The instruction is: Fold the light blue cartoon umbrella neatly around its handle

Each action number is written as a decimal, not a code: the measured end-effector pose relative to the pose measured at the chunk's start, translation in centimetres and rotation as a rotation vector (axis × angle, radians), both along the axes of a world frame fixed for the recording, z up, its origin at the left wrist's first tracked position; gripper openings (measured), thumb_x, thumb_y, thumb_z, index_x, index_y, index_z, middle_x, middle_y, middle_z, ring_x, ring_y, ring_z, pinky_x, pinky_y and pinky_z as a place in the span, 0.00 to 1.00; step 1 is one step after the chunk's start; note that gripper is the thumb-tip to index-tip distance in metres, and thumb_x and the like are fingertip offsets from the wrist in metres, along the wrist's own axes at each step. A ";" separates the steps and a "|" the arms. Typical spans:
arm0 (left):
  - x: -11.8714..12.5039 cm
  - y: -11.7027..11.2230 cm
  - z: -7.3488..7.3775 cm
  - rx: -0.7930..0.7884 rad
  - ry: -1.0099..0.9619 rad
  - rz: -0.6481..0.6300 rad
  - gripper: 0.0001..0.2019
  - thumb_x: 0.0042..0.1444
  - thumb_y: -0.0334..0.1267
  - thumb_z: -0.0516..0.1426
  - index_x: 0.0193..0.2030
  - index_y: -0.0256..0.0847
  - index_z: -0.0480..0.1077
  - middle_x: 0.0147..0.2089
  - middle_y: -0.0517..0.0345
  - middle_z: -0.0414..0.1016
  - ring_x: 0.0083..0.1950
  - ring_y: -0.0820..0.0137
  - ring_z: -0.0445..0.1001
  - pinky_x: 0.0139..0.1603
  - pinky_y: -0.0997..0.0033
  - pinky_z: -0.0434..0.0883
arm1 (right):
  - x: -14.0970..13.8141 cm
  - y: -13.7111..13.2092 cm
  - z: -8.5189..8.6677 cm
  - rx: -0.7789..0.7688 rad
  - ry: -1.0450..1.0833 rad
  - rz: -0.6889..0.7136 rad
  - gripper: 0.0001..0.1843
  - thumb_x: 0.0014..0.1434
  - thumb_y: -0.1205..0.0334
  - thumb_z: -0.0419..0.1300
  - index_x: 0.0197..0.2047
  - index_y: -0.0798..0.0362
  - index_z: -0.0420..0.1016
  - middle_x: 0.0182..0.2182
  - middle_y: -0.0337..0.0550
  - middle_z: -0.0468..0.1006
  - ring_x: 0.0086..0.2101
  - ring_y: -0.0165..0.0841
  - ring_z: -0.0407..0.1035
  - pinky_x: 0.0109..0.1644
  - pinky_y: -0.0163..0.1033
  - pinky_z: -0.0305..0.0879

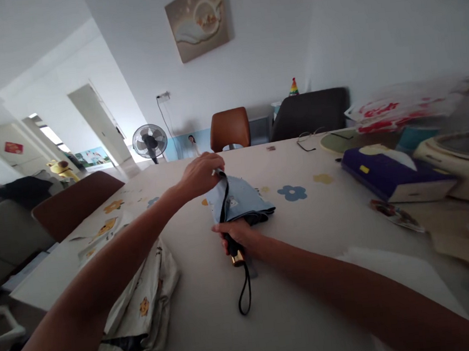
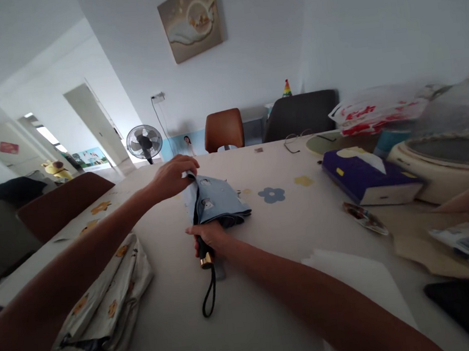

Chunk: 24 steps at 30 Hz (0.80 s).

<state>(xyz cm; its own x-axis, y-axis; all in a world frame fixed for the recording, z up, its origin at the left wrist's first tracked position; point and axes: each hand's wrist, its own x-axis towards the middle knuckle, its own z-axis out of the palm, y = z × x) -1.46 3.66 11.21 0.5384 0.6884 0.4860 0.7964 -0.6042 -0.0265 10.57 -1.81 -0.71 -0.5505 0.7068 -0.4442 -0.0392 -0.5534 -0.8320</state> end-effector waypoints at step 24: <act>-11.9 -4.9 -11.5 -0.263 -0.458 0.341 0.07 0.42 0.26 0.57 0.24 0.41 0.73 0.43 0.54 0.73 0.46 0.68 0.70 0.52 0.63 0.64 | 0.5 0.9 0.2 -0.151 0.183 -0.062 0.18 0.57 0.49 0.54 0.26 0.54 0.57 0.16 0.31 0.60 0.12 0.20 0.52 0.12 0.28 0.55</act>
